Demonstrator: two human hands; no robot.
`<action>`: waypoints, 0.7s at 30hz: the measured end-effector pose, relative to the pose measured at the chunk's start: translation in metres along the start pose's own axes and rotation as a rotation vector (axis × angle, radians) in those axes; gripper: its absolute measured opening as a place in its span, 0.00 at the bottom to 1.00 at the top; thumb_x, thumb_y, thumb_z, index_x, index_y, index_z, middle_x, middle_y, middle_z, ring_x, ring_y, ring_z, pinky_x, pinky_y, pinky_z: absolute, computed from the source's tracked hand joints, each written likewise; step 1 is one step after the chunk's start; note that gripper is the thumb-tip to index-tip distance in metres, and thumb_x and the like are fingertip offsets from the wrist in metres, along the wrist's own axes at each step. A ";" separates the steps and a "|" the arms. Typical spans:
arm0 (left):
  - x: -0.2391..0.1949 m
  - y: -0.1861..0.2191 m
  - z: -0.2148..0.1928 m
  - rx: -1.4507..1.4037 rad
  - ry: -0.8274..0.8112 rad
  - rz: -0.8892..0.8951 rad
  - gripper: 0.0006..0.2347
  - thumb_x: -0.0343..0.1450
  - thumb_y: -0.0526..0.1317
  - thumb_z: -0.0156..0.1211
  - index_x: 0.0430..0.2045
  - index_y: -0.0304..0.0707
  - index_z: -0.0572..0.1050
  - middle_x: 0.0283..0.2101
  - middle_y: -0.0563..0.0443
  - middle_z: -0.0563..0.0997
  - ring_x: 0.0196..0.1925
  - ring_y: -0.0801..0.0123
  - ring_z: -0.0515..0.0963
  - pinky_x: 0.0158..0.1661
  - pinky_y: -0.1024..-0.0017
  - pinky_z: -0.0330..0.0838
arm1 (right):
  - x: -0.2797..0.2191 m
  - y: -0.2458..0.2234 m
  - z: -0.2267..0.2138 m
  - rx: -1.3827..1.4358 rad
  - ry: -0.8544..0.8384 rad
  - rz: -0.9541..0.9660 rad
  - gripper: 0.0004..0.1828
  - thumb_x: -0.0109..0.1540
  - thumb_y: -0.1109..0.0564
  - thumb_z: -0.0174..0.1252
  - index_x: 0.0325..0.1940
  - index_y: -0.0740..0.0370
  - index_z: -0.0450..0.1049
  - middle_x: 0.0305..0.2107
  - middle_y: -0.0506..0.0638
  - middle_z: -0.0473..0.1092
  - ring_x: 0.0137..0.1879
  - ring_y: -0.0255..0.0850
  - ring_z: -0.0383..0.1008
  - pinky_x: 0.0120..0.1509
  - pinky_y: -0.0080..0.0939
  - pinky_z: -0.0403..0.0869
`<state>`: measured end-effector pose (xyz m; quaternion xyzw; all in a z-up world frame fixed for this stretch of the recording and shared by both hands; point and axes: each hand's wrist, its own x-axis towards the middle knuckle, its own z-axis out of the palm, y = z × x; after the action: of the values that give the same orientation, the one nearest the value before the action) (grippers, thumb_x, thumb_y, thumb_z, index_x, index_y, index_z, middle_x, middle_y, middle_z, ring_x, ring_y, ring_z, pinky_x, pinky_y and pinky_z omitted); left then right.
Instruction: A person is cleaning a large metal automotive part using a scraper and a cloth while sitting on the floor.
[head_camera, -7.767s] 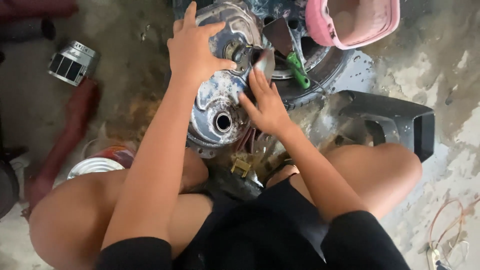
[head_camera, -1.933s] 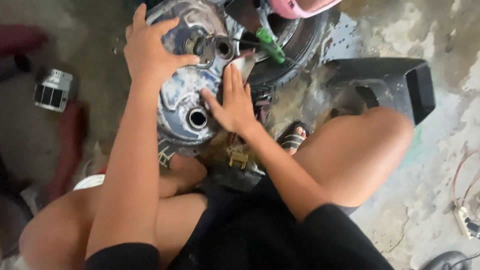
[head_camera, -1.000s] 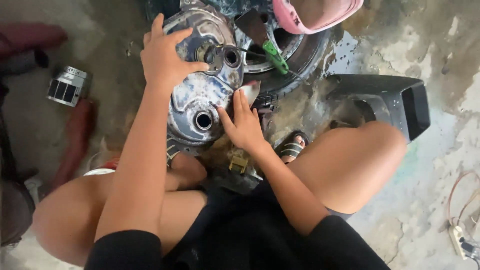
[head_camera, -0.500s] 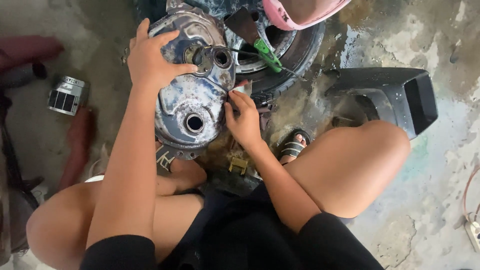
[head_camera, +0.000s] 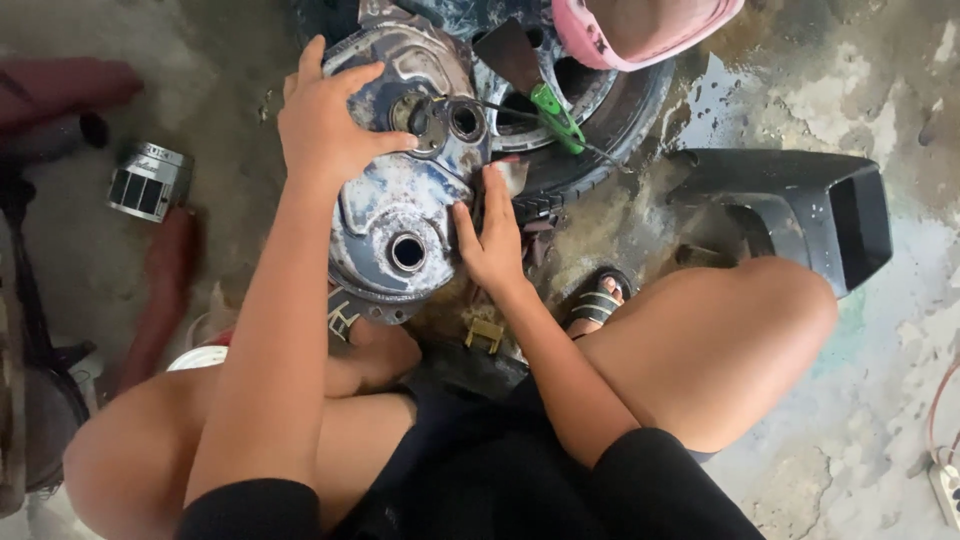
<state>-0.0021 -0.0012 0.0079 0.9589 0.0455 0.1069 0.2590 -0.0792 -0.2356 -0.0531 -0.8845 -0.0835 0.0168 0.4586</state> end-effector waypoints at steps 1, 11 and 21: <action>-0.001 0.001 0.000 0.001 0.003 0.000 0.37 0.46 0.50 0.89 0.54 0.54 0.84 0.70 0.36 0.62 0.62 0.42 0.70 0.58 0.56 0.71 | 0.006 0.002 0.001 0.001 0.000 -0.003 0.35 0.71 0.46 0.50 0.75 0.70 0.54 0.73 0.66 0.55 0.78 0.58 0.58 0.77 0.49 0.61; 0.001 -0.001 0.004 -0.027 0.026 -0.016 0.37 0.44 0.51 0.90 0.52 0.55 0.85 0.69 0.38 0.62 0.59 0.44 0.72 0.56 0.56 0.73 | 0.016 -0.011 -0.010 -0.274 -0.240 -0.018 0.44 0.70 0.35 0.41 0.79 0.69 0.46 0.78 0.65 0.41 0.83 0.58 0.43 0.78 0.70 0.49; 0.002 0.002 0.006 -0.002 0.002 -0.057 0.38 0.44 0.50 0.89 0.54 0.56 0.84 0.70 0.38 0.61 0.60 0.44 0.71 0.56 0.54 0.72 | 0.019 -0.015 -0.002 -0.326 -0.258 0.043 0.46 0.68 0.32 0.42 0.79 0.67 0.46 0.78 0.65 0.42 0.83 0.57 0.42 0.76 0.77 0.44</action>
<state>0.0012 -0.0051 0.0046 0.9568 0.0730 0.1005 0.2630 -0.0619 -0.2260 -0.0387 -0.9391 -0.1244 0.1259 0.2946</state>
